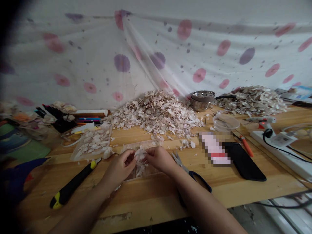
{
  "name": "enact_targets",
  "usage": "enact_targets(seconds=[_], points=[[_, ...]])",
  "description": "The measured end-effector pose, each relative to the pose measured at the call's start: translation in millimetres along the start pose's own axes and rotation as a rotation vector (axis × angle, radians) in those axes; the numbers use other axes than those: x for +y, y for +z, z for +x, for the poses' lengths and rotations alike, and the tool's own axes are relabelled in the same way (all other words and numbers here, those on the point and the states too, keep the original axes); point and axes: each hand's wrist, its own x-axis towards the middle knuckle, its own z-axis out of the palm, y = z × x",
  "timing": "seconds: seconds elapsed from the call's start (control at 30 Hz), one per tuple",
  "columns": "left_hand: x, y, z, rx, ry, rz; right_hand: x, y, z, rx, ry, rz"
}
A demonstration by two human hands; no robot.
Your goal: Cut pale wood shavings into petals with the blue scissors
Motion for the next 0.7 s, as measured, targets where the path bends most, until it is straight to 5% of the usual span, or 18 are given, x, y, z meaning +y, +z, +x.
enact_targets(seconds=[0.37,0.7], points=[[-5.0,4.4,4.7,-0.181,-0.051,-0.341,-12.9,-3.7,-6.4,-0.032,-0.054,-0.226],[-13.4,12.8,5.3,-0.151,-0.076,-0.475,-20.0,-5.8,-7.4,0.078,-0.092,-0.368]])
